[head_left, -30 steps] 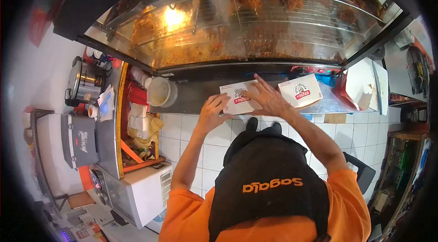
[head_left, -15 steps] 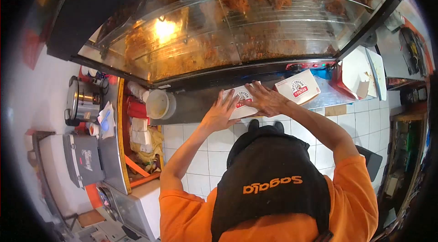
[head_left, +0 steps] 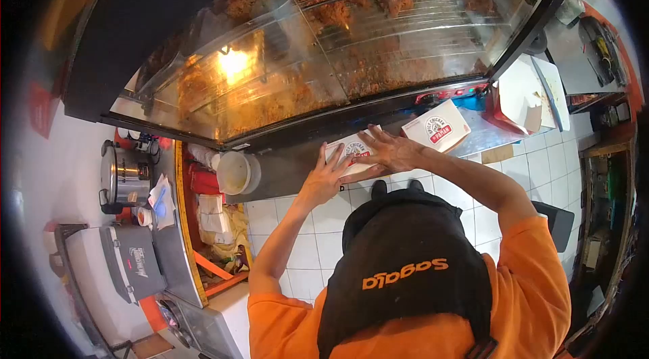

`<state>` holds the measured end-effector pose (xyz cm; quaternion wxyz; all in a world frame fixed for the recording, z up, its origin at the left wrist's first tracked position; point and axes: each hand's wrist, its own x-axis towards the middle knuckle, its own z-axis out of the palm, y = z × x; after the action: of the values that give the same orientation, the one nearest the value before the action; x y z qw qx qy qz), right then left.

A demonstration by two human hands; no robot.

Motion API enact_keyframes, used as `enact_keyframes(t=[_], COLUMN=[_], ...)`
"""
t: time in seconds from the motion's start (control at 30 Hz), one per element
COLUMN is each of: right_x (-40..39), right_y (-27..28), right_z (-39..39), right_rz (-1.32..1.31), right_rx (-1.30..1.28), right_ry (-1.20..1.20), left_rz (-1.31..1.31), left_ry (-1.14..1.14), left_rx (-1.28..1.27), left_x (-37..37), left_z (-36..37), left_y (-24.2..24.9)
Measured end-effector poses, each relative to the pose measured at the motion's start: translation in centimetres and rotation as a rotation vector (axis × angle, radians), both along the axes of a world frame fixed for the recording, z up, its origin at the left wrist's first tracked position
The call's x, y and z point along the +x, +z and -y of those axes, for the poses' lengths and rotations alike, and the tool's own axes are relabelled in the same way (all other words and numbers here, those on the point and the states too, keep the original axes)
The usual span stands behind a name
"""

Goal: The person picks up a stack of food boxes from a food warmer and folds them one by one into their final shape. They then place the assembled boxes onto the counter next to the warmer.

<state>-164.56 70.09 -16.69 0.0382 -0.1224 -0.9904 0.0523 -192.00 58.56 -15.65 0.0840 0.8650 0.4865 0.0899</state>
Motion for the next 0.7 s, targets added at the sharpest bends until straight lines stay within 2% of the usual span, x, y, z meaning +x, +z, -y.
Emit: enact_keyframes(t=[0.1, 0.2, 0.27, 0.3, 0.4, 0.47, 0.57, 0.6, 0.63, 0.7], right_x=[0.2, 0.4, 0.7, 0.6, 0.1, -0.1, -0.1, 0.5, 2.1, 5.8], right_y=[1.4, 1.7, 2.8, 2.3, 0.2, -0.6, -0.9, 1.3, 4.0, 7.7], right_z=[0.6, 1.0, 1.5, 1.8, 2.0, 2.2, 3.1, 3.5, 3.6, 3.6], right_rz=[0.061, -0.014, -0.035, -0.034, -0.090, -0.152, -0.198, -0.269, -0.268, -0.227], right_rx=[-0.081, -0.024, -0.086, -0.089, 0.028, 0.113, 0.100, -0.044, -0.035, -0.108], right_ry=[-0.025, -0.008, -0.046, -0.048, -0.115, -0.169, -0.210, -0.252, -0.276, -0.402], left_rz=[-0.051, 0.078, 0.252, 0.253, 0.152, 0.041, -0.004, -0.057, -0.052, 0.147], left_ry=[0.028, 0.041, 0.087, 0.086, 0.115, 0.105, 0.139, 0.132, 0.108, 0.237], left_rx=[-0.064, -0.037, -0.111, -0.114, -0.069, 0.080, 0.106, 0.132, 0.138, 0.136], left_x=[0.0, 0.0, 0.0, 0.1, 0.2, 0.1, 0.6, 0.8, 1.4, 2.3], left_z=[0.3, 0.3, 0.4, 0.5, 0.2, -0.1, 0.2, 0.4, 0.8, 1.9], left_y=[-0.5, -1.0, -0.8, -0.9, -0.9, -1.3, -1.3, -0.6, -0.1, 0.3])
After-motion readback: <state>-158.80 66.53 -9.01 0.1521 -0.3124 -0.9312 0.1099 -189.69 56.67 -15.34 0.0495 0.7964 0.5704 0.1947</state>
